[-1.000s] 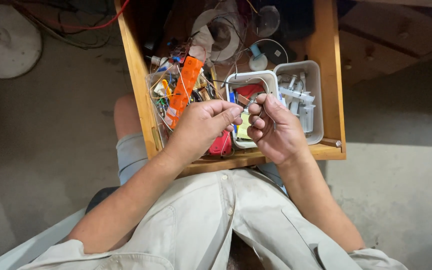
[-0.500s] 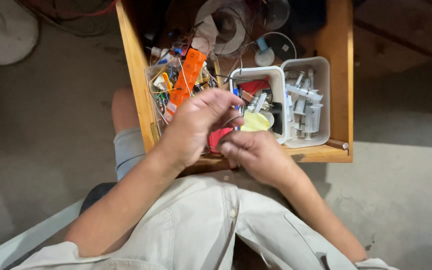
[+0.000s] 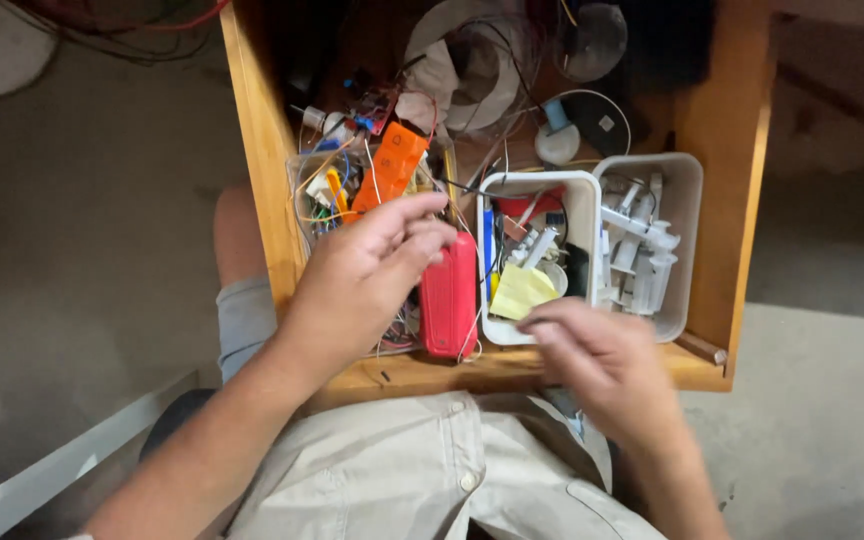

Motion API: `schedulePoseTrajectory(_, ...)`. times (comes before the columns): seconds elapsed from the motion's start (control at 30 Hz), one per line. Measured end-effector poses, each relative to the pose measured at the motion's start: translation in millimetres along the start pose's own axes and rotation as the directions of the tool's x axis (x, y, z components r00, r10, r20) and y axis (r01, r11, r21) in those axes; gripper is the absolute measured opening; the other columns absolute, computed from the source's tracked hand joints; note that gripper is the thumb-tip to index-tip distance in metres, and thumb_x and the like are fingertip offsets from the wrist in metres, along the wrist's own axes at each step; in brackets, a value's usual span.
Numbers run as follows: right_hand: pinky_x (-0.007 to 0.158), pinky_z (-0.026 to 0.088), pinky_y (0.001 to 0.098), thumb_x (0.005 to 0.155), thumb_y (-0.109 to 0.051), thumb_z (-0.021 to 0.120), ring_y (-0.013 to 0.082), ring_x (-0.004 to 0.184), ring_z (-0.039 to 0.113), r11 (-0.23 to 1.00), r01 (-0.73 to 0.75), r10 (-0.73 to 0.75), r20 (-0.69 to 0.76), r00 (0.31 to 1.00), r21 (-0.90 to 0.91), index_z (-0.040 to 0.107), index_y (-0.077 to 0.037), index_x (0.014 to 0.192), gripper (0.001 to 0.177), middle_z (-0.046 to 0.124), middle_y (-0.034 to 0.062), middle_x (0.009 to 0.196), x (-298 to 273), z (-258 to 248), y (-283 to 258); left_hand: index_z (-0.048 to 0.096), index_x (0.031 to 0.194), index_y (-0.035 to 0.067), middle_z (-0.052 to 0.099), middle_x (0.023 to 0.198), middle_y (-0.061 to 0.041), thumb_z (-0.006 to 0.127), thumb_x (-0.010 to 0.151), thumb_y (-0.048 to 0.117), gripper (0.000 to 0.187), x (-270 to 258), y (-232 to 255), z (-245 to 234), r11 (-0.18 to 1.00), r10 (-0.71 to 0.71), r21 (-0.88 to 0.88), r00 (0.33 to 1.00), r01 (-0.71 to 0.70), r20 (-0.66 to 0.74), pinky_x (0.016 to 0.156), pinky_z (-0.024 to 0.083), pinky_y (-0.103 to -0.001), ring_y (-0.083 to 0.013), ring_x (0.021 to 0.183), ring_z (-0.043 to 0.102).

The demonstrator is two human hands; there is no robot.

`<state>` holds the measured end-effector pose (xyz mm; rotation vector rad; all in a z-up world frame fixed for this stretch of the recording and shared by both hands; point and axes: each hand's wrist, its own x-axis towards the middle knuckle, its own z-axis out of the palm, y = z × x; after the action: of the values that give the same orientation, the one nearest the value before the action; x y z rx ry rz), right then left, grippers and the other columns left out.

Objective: The person searches through a drawer of electronic components and wires, then works on a small circuit board on a blue mat. They connect wires to the board and use a multimeter to test the connections.

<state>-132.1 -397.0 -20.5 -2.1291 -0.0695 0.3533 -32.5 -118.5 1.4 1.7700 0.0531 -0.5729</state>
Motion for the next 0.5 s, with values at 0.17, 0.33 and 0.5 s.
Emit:
schedulePoseTrajectory(0.17,0.07,0.059,0.0306,0.122,-0.019,0.072,0.0118,0.071,0.069,0.959,-0.252,0.199,-0.332,0.922,-0.126,0.089,-0.011,0.138,0.025,0.079,0.0034,0.082,7.5,-44.3,16.4,0.08,0.123,0.014,0.087,0.118,-0.009,0.067,0.117,0.043,0.033,75.3,-4.3,31.0,0.631,0.342,0.698,0.929,-0.339,0.142,0.075,0.061,-0.058,-0.0376,0.104,0.082)
schedulePoseTrajectory(0.33,0.092,0.063,0.0353,0.128,-0.012,0.068,0.0157,0.087,0.076,0.899,-0.371,0.196,-0.546,0.814,-0.231,0.089,-0.006,0.151,0.032,0.085,0.0098,0.1,7.6,-55.6,14.8,0.093,0.098,0.018,0.087,0.098,-0.017,0.077,0.103,0.028,0.019,152.2,-35.3,71.7,0.359,0.248,0.873,0.935,-0.331,0.252,0.07,0.066,-0.063,-0.048,0.087,0.086)
schedulePoseTrajectory(0.5,0.066,0.049,0.0268,0.134,-0.008,0.059,0.0137,0.071,0.056,0.942,-0.306,0.332,-0.539,0.774,0.14,0.084,0.003,0.137,0.028,0.078,0.0111,0.104,-3.8,-59.0,10.4,0.075,0.082,0.02,0.082,0.086,-0.009,0.062,0.112,0.036,0.036,129.3,-18.7,31.9,0.522,0.365,0.794,0.923,-0.311,0.121,0.061,0.049,-0.067,-0.0477,0.083,0.076)
